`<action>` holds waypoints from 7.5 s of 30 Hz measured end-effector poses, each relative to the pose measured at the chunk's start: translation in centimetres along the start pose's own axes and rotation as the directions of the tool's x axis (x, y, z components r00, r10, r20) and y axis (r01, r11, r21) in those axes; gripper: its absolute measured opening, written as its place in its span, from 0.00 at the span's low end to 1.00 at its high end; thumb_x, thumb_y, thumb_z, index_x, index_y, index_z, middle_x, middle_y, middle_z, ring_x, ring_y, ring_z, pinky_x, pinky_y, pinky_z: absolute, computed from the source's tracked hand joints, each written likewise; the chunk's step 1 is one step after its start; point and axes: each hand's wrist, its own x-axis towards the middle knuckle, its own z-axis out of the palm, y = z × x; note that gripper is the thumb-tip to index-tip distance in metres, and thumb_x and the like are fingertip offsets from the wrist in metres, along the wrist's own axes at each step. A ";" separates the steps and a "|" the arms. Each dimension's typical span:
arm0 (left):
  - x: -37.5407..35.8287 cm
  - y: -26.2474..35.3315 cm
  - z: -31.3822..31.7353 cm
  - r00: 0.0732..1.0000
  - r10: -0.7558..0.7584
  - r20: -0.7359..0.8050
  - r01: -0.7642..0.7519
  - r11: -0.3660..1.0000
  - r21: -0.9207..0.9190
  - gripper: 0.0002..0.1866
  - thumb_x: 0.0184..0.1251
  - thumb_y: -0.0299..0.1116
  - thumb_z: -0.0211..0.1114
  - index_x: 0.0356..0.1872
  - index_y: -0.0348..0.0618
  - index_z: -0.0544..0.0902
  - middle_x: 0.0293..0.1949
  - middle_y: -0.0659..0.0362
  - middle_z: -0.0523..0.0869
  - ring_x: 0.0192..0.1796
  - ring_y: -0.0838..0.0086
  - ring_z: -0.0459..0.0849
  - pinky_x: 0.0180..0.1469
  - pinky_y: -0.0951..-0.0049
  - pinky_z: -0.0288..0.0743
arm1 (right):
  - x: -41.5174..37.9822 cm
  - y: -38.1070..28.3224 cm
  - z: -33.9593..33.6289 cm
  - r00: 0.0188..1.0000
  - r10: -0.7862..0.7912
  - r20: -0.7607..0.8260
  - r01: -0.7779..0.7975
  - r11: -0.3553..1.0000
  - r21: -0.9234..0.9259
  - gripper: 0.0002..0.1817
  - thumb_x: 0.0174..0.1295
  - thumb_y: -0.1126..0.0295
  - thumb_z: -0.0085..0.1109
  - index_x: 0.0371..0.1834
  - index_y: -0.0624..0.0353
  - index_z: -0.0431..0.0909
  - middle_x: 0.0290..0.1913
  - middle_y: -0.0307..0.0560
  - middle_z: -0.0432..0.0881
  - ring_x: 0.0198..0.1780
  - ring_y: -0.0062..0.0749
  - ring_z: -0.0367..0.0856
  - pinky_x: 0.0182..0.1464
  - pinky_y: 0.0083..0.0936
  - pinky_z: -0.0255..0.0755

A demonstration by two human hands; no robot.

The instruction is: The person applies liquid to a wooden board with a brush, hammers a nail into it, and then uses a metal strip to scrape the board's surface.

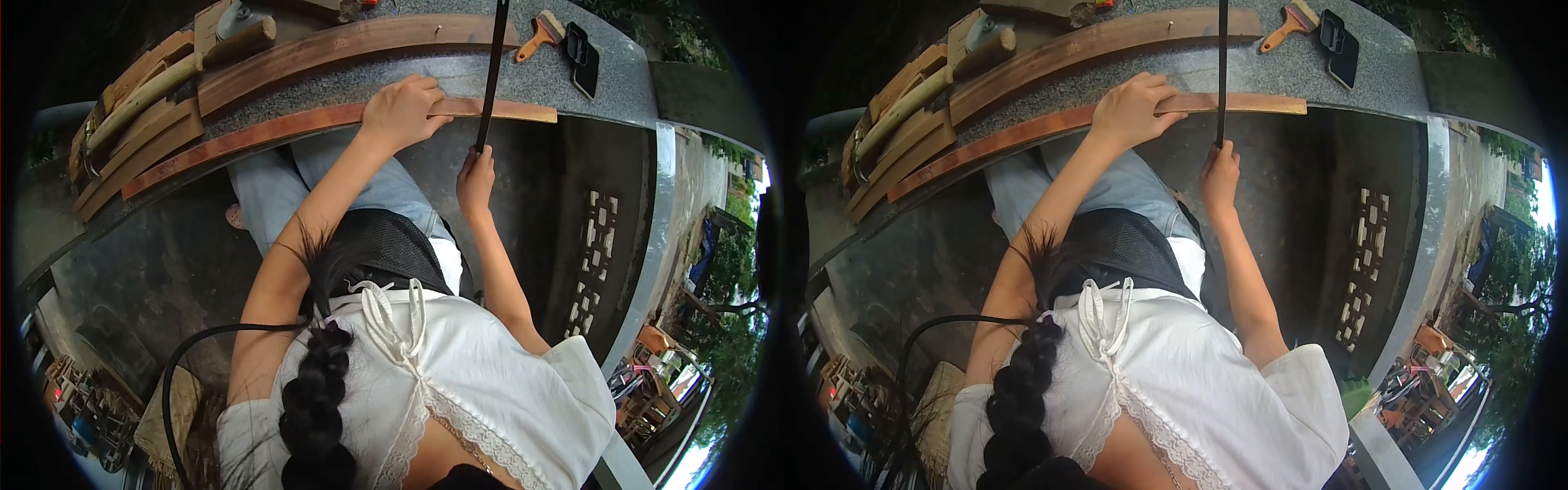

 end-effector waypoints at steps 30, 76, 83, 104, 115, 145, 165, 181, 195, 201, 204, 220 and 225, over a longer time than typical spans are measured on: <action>-0.2 -0.3 -0.7 0.995 -0.090 0.041 0.092 0.995 -0.040 0.16 0.51 0.45 0.74 0.38 0.49 0.88 0.33 0.63 0.83 0.41 0.66 0.84 0.43 0.64 0.81 | -2.9 2.5 -0.1 0.990 0.113 0.089 -0.125 0.982 0.140 0.03 0.73 0.74 0.45 0.42 0.62 0.66 0.22 0.56 0.74 0.21 0.49 0.75 0.24 0.36 0.64; 0.0 -0.5 -0.9 0.996 -0.086 0.039 0.086 0.996 -0.002 0.14 0.52 0.46 0.73 0.33 0.48 0.88 0.35 0.65 0.85 0.46 0.67 0.85 0.48 0.65 0.82 | -5.8 4.0 1.5 0.987 0.152 0.056 -0.155 0.987 0.043 0.03 0.70 0.75 0.49 0.41 0.63 0.67 0.29 0.63 0.78 0.31 0.61 0.80 0.30 0.46 0.70; -0.2 -0.9 -0.1 0.999 -0.013 -0.029 0.014 0.999 0.042 0.14 0.52 0.48 0.73 0.34 0.50 0.88 0.33 0.65 0.84 0.41 0.67 0.85 0.43 0.64 0.82 | 0.1 -0.3 1.0 0.998 0.012 -0.055 -0.010 1.000 0.028 0.04 0.71 0.76 0.47 0.40 0.63 0.63 0.20 0.58 0.75 0.23 0.57 0.77 0.24 0.45 0.65; -0.1 -0.9 -0.3 0.999 -0.033 -0.023 0.034 0.999 0.041 0.14 0.53 0.46 0.72 0.36 0.51 0.88 0.35 0.65 0.84 0.41 0.67 0.84 0.44 0.63 0.82 | -9.7 5.2 1.7 0.934 0.312 0.174 -0.309 0.950 -0.042 0.04 0.70 0.74 0.49 0.43 0.63 0.67 0.30 0.62 0.80 0.32 0.61 0.82 0.33 0.48 0.72; 0.0 -0.9 -0.5 0.997 -0.071 0.023 0.070 0.997 0.031 0.17 0.51 0.46 0.74 0.38 0.48 0.88 0.35 0.65 0.85 0.42 0.65 0.85 0.45 0.63 0.82 | -7.5 4.6 2.4 0.941 0.309 0.141 -0.311 0.950 -0.005 0.06 0.70 0.73 0.50 0.43 0.63 0.65 0.30 0.65 0.78 0.33 0.64 0.79 0.33 0.50 0.71; -0.2 -0.9 -0.3 0.999 -0.006 -0.047 0.010 0.996 0.085 0.12 0.53 0.43 0.73 0.31 0.47 0.87 0.33 0.65 0.83 0.41 0.68 0.84 0.43 0.66 0.83 | -6.8 6.0 0.6 0.969 0.182 0.167 -0.199 0.976 0.091 0.06 0.71 0.74 0.49 0.40 0.64 0.63 0.30 0.68 0.77 0.33 0.68 0.78 0.31 0.52 0.68; 0.3 -1.4 -0.8 0.999 -0.019 -0.036 0.022 0.997 0.079 0.13 0.53 0.44 0.73 0.34 0.48 0.87 0.34 0.65 0.84 0.41 0.68 0.84 0.44 0.66 0.83 | 0.8 1.3 1.6 0.996 0.061 0.070 -0.075 0.971 0.227 0.06 0.73 0.74 0.46 0.39 0.63 0.62 0.19 0.55 0.73 0.19 0.52 0.75 0.21 0.37 0.62; 0.5 -1.7 -0.7 0.999 -0.053 0.006 0.052 0.992 0.113 0.17 0.53 0.47 0.73 0.39 0.48 0.88 0.34 0.64 0.84 0.42 0.67 0.84 0.45 0.65 0.82 | -4.7 5.0 0.8 0.960 0.159 0.231 -0.210 0.954 0.216 0.06 0.72 0.74 0.47 0.42 0.65 0.62 0.24 0.64 0.76 0.28 0.63 0.80 0.24 0.42 0.66; 0.4 -1.7 -0.7 0.999 0.001 -0.053 0.006 0.992 0.123 0.12 0.54 0.45 0.72 0.31 0.48 0.86 0.33 0.65 0.83 0.41 0.70 0.84 0.44 0.67 0.83 | -2.5 6.5 -0.5 0.974 0.034 0.222 -0.084 0.971 0.222 0.07 0.72 0.73 0.49 0.43 0.64 0.63 0.23 0.63 0.76 0.28 0.64 0.78 0.25 0.44 0.66; 0.3 -1.9 -0.8 0.999 -0.024 -0.032 0.028 0.993 0.116 0.17 0.53 0.46 0.73 0.40 0.49 0.88 0.35 0.64 0.84 0.43 0.66 0.84 0.46 0.64 0.81 | 2.3 3.8 0.3 0.956 0.033 0.291 -0.108 0.964 0.243 0.09 0.71 0.72 0.50 0.47 0.64 0.63 0.23 0.62 0.77 0.28 0.65 0.77 0.27 0.47 0.66; -0.1 -1.8 -0.9 0.999 -0.028 -0.039 0.033 0.991 0.131 0.13 0.53 0.45 0.73 0.34 0.49 0.87 0.34 0.66 0.83 0.44 0.70 0.84 0.44 0.66 0.83 | -0.6 4.7 -0.2 0.955 0.045 0.294 -0.123 0.960 0.252 0.09 0.72 0.71 0.49 0.47 0.64 0.63 0.22 0.63 0.76 0.27 0.65 0.78 0.27 0.46 0.66; -0.4 -1.6 -0.9 1.000 0.000 -0.011 0.001 0.995 0.103 0.14 0.52 0.46 0.73 0.33 0.50 0.87 0.33 0.67 0.83 0.41 0.70 0.84 0.43 0.67 0.83 | 2.2 2.8 -0.5 0.977 -0.095 0.189 0.022 0.934 0.356 0.09 0.74 0.70 0.47 0.37 0.63 0.63 0.18 0.49 0.70 0.17 0.36 0.70 0.21 0.30 0.61; -0.4 -1.5 -1.1 1.000 -0.016 0.002 0.016 0.996 0.093 0.15 0.52 0.46 0.73 0.38 0.51 0.87 0.35 0.65 0.83 0.43 0.67 0.85 0.45 0.64 0.82 | 2.3 2.2 -1.0 0.969 -0.039 0.244 -0.065 0.911 0.407 0.11 0.76 0.65 0.47 0.38 0.61 0.64 0.17 0.41 0.66 0.17 0.27 0.65 0.21 0.25 0.58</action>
